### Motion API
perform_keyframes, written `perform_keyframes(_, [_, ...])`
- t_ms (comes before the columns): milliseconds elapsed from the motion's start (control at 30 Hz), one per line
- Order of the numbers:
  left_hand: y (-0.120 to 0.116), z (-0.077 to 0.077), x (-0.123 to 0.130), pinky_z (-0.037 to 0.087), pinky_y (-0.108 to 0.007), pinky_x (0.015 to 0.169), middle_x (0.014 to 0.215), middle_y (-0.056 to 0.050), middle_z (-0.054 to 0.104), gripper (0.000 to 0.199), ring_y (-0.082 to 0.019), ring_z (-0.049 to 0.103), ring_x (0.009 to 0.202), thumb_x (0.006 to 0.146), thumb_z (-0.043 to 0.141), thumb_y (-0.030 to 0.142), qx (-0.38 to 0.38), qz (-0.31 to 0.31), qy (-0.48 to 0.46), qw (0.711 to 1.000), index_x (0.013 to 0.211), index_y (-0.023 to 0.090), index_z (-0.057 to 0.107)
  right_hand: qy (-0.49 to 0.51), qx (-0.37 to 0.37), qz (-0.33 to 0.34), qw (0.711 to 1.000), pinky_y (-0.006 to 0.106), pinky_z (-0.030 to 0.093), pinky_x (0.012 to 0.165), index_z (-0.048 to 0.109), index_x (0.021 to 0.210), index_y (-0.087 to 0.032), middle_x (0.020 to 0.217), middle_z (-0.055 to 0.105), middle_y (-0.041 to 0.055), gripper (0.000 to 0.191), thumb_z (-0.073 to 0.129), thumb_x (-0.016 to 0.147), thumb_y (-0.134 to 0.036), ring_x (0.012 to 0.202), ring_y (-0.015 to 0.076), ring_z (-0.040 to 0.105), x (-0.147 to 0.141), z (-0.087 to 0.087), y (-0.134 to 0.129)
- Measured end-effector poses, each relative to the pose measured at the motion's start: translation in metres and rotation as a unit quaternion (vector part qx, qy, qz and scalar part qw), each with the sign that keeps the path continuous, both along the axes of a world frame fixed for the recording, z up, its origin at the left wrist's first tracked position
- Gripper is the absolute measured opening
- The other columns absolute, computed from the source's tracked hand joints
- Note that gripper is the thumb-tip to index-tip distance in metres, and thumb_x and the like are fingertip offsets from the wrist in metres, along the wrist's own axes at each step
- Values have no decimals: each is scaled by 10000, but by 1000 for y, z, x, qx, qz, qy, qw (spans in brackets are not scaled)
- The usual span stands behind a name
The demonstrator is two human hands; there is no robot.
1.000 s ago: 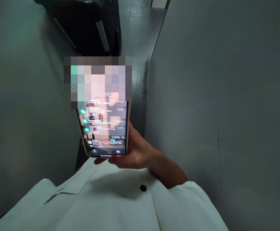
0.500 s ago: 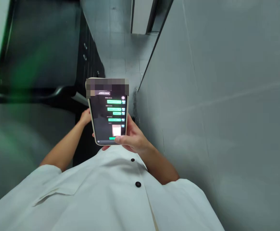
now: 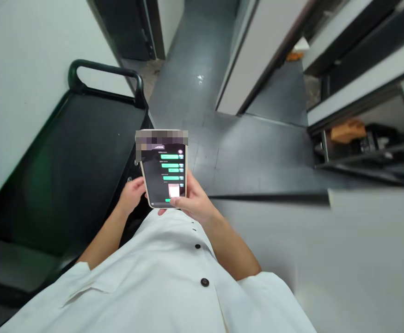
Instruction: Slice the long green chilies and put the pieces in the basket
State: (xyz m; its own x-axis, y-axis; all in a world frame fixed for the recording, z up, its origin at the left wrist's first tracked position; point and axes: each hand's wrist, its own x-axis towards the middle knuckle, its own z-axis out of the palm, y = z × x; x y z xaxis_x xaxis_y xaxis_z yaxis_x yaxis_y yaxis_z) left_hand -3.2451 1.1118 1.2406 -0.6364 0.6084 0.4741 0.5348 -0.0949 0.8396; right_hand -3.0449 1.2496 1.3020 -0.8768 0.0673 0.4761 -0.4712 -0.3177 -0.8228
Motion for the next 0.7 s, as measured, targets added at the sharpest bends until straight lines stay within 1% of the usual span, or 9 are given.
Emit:
perform_keyframes(100, [-11, 66, 25, 586, -315, 784, 892, -54, 734, 448, -184, 684, 818, 954, 608, 616, 123, -27, 95, 987, 888, 187, 721, 26, 26, 2, 999, 412, 678, 610, 415, 1359, -303, 1204, 722, 55, 708, 824, 782, -296, 1013, 303, 775, 6, -3, -4])
perform_keyframes(167, [-17, 105, 49, 582, -317, 823, 944, -52, 721, 500, -195, 693, 892, 1000, 529, 651, 170, -12, 159, 973, 935, 192, 714, 44, 45, 7, 998, 400, 670, 597, 394, 1388, -299, 1212, 722, 71, 743, 828, 784, -312, 1025, 315, 774, 12, -5, -10])
perform_keyframes(200, [-18, 118, 61, 579, -319, 836, 958, -50, 712, 510, -198, 691, 918, 1014, 507, 656, 182, -2, 188, 965, 938, 193, 707, 47, 54, 7, 997, 399, 669, 600, 393, 1393, -297, 1211, 722, 75, 752, 832, 782, -318, 1031, 319, 772, 15, -5, -12])
perform_keyframes(267, [-17, 135, 81, 569, -322, 848, 964, -44, 696, 504, -198, 682, 935, 1025, 506, 647, 194, 11, 239, 951, 914, 192, 691, 46, 68, 3, 997, 400, 668, 613, 403, 1391, -296, 1210, 719, 73, 762, 848, 773, -335, 1035, 319, 769, 21, -5, -13])
perform_keyframes(433, [-8, 148, 102, 557, -313, 818, 935, -42, 693, 461, -184, 665, 887, 1028, 526, 595, 202, -3, 286, 937, 861, 189, 663, 57, 68, 20, 996, 412, 669, 636, 358, 1430, -283, 1235, 712, 87, 805, 841, 790, -361, 1033, 313, 764, 29, -3, -6])
perform_keyframes(500, [-6, 154, 97, 556, -302, 791, 927, -44, 699, 446, -182, 665, 868, 1024, 523, 586, 205, -13, 291, 934, 875, 191, 666, 76, 66, 51, 994, 432, 672, 651, 312, 1469, -276, 1290, 698, 112, 867, 835, 781, -339, 1083, 337, 751, 30, -3, -5])
perform_keyframes(567, [-5, 156, 81, 552, -287, 760, 924, -48, 705, 429, -179, 669, 848, 1027, 507, 570, 206, -19, 287, 935, 910, 192, 674, 95, 66, 80, 990, 475, 674, 690, 278, 1508, -277, 1346, 674, 131, 935, 832, 755, -309, 1148, 368, 729, 32, -2, -5])
perform_keyframes(633, [-3, 145, 52, 540, -269, 737, 921, -48, 709, 396, -170, 670, 827, 1035, 494, 527, 190, -1, 274, 943, 947, 185, 675, 101, 70, 103, 987, 532, 667, 760, 253, 1542, -289, 1400, 647, 142, 995, 826, 728, -286, 1217, 391, 698, 35, -1, -5])
perform_keyframes(700, [-1, 118, 13, 517, -250, 724, 883, -34, 701, 326, -151, 647, 785, 1030, 515, 449, 139, 51, 261, 954, 945, 173, 666, 100, 77, 118, 985, 581, 645, 841, 231, 1569, -300, 1452, 617, 152, 1046, 821, 706, -274, 1280, 401, 663, 38, 1, -4])
